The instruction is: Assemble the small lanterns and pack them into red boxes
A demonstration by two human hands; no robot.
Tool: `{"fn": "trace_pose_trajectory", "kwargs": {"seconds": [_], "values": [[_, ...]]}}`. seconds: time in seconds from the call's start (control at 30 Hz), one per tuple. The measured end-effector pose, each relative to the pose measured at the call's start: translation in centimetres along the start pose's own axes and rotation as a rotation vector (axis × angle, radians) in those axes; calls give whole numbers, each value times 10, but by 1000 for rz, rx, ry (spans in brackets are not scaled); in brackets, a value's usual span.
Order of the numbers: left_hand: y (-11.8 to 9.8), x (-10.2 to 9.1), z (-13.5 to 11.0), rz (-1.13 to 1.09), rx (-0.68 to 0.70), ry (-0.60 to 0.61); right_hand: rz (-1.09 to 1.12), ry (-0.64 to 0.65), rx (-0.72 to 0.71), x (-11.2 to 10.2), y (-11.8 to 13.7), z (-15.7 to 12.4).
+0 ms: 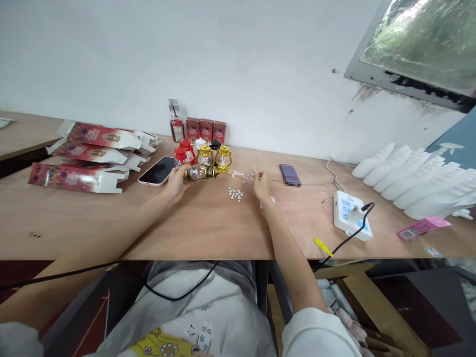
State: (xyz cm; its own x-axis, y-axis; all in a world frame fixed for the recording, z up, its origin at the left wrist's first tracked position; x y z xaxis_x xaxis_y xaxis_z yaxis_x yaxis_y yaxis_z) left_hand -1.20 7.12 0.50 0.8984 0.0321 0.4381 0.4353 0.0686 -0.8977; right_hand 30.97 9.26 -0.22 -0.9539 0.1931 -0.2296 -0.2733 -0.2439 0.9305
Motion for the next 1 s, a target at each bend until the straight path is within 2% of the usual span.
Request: {"fn": "trace_pose_trajectory", "kwargs": {"seconds": [0.1,0.2,0.3,0.37,0.43,0.53,0.6,0.67,0.77,1.0], "values": [[-1,3,-1,11,0,22,-74,-48,82,-7,-11,-1],[-1,4,-1,19,-2,42,-91,-101,83,-14,-10,-2],[-2,4,0,22,3,42,-62,-209,-45,-22,8,-8],[-2,4,0,32,5,41,22,-232,-162,-22,24,-12],[-1,4,-1,46,6,45,160,-139,-223,-9,35,-13],[0,4,-1,88,15,39,336,182,-195,31,44,-15],[0,4,-1,134,26,35,362,405,-154,60,48,-23],[0,5,-1,155,43,48,356,530,-136,79,51,-31],[0,7,0,128,62,79,363,553,-146,87,52,-37],[-3,13,-3,93,78,128,354,526,-149,84,53,-36]]}}
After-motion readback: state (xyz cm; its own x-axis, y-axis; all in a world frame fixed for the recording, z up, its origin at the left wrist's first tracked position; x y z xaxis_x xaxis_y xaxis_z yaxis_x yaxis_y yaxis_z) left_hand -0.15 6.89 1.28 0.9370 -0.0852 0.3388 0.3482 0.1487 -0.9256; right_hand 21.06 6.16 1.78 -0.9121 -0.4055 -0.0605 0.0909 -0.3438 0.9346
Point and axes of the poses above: each hand's wrist, its own z-axis towards the middle knuckle, its own x-axis out of the palm, y = z × x, the point moved 9 cm from there along z, towards the middle knuckle, and after that the axes turned 14 degrees about y, right-handed, at the moved point
